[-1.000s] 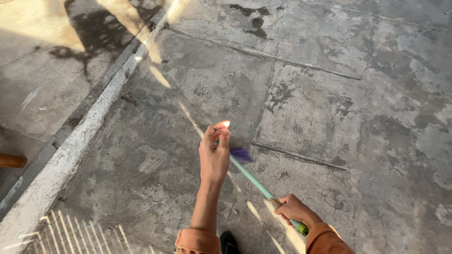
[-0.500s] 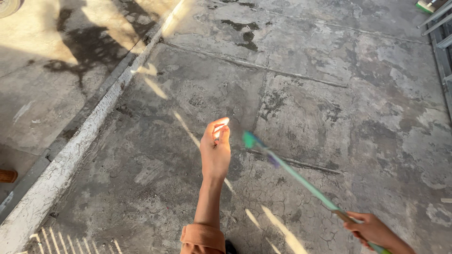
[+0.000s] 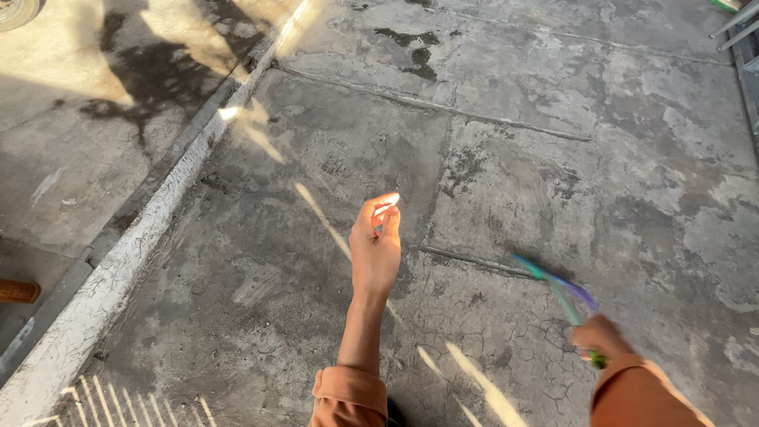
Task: The person sweeps a concrete floor using a small brush with green bristles, gathering debris and moving it toward a green dustpan on the side.
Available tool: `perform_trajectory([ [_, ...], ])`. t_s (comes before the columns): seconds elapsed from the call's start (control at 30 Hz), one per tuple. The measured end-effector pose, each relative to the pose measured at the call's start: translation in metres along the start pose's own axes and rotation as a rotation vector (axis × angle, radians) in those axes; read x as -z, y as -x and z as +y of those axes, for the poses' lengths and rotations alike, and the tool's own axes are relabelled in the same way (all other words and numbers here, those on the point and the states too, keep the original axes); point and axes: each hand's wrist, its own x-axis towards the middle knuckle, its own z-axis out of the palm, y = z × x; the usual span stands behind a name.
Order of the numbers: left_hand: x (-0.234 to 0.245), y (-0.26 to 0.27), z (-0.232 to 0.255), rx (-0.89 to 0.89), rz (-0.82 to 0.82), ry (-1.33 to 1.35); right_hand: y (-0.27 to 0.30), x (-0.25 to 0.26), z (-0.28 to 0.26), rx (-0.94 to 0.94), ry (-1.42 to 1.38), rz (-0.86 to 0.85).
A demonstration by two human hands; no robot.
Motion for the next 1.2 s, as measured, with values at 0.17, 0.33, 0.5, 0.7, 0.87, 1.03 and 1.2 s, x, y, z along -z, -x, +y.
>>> perform_trajectory([
  [0.17,0.001,-0.002,-0.004,-0.008,0.02,0.028,0.091,-0.087,-0.07,0.267,0.039,-0.213],
  [0.33,-0.001,-0.002,-0.008,-0.009,0.024,0.094,0.168,-0.08,-0.122,0.466,-0.032,-0.43],
  [0.5,0.003,0.005,-0.006,0.006,0.044,0.011,0.197,-0.023,-0.131,0.465,-0.15,-0.586],
  [0.7,0.013,0.009,-0.014,0.073,0.061,0.049,0.168,0.038,-0.085,0.364,-0.271,-0.475],
  [0.87,0.012,0.004,-0.01,0.05,0.055,0.029,0.088,0.083,-0.037,0.309,-0.387,-0.276],
  [1.03,0.016,-0.011,-0.002,0.055,0.08,0.026,0.012,0.12,0.006,0.144,-0.678,-0.115],
  [1.2,0.028,-0.028,-0.002,0.091,0.119,-0.028,-0.038,0.145,0.005,0.104,-0.269,-0.014],
])
